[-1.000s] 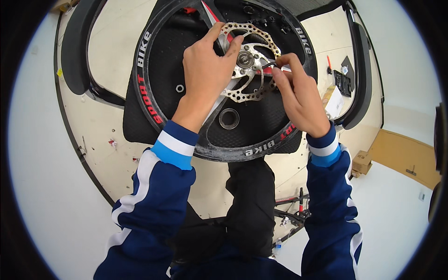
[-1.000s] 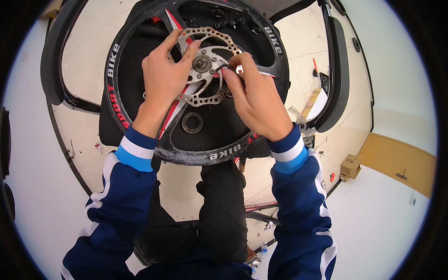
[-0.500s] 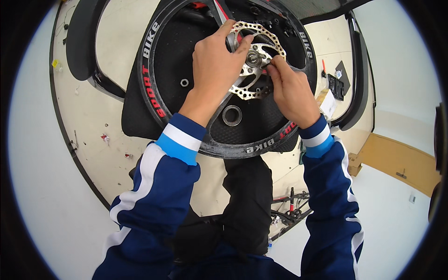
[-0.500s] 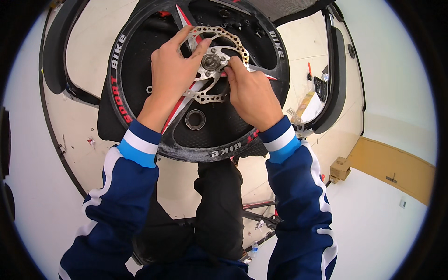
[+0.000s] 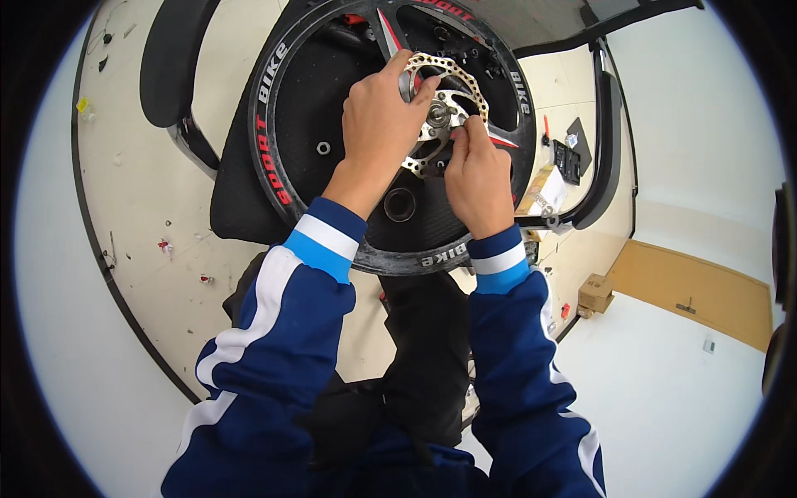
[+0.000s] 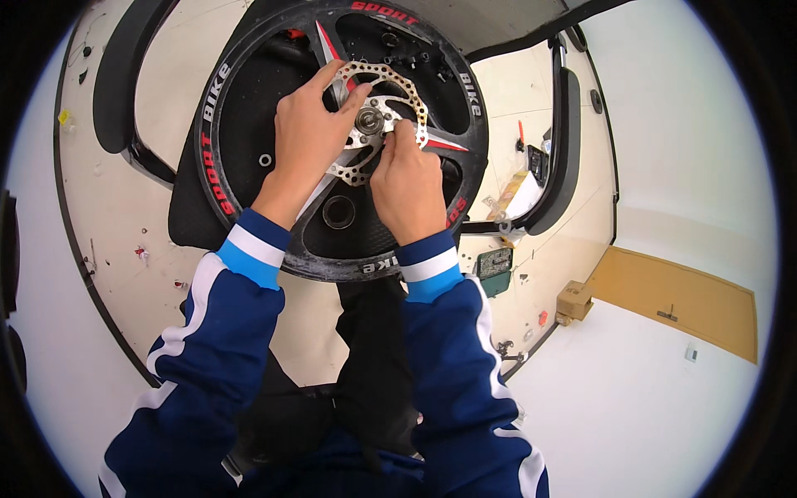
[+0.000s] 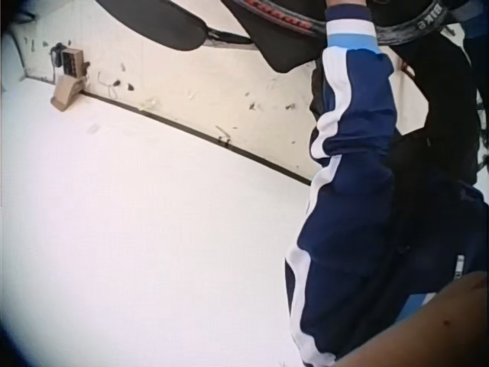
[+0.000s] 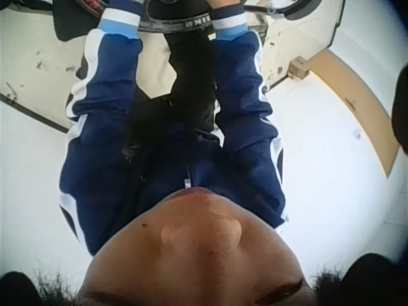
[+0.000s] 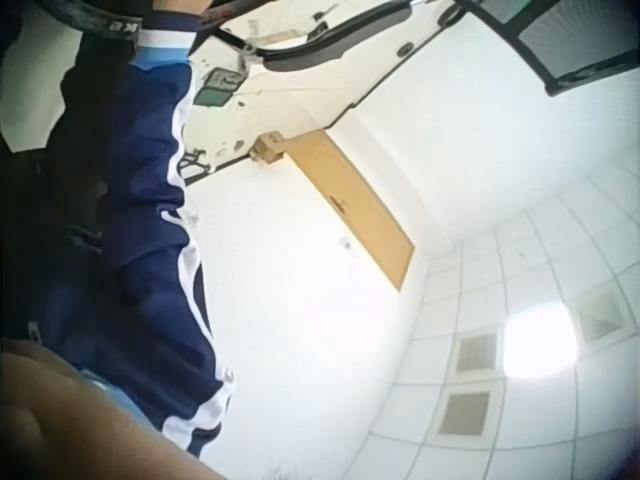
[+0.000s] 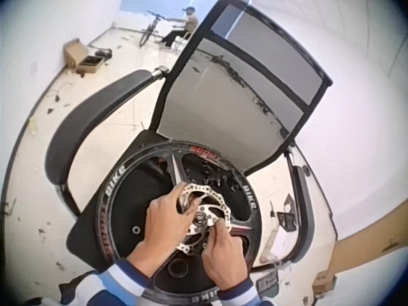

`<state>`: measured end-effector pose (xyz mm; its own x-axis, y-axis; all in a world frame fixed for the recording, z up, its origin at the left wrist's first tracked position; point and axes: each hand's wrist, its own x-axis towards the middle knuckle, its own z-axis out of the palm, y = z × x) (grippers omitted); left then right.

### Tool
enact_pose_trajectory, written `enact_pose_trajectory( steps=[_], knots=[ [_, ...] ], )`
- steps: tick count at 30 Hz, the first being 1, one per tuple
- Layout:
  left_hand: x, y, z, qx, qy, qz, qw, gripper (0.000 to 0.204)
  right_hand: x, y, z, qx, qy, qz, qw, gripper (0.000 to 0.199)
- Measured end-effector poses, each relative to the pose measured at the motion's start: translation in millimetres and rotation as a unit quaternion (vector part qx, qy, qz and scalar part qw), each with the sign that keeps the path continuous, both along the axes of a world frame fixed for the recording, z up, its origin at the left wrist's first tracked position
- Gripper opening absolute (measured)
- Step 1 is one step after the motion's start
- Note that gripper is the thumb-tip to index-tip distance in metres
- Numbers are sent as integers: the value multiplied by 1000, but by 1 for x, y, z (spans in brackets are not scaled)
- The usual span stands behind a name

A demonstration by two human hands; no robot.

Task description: The person assembles a bicycle wheel by inserting small metal rings into the hub area of a disc brake rotor. They use a small metal tool to press the rings into place and later use a white cloth to wipe the rotor surface. The wheel remains on a chair throughout the process.

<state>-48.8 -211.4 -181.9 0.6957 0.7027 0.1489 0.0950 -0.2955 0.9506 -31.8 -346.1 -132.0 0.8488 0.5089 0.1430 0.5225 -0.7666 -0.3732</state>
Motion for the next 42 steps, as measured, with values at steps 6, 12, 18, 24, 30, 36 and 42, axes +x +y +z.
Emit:
enact_pose_trajectory(
  steps=[6,12,18,24,30,36,42],
  knots=[
    [1,-1,-2,4,1,4,1000,52,-6,4,-4,-11,-34,-23,999,11],
    [0,-1,-3,11,11,2,1000,52,-4,1,-4,-45,-47,17,998,8],
    [-1,-1,1,-11,20,-9,1000,54,14,-16,-5,-55,-55,105,991,9],
    [0,1,-1,8,17,0,1000,54,13,-17,1,-68,-43,101,992,6],
    [-1,0,-2,23,15,-4,1000,54,5,-26,14,-60,-26,117,991,11],
    [0,-1,-5,35,0,12,999,51,12,-51,9,-40,4,90,995,31],
    [2,-2,-6,36,-13,17,999,50,24,-56,8,-3,33,76,997,67]
  ],
)
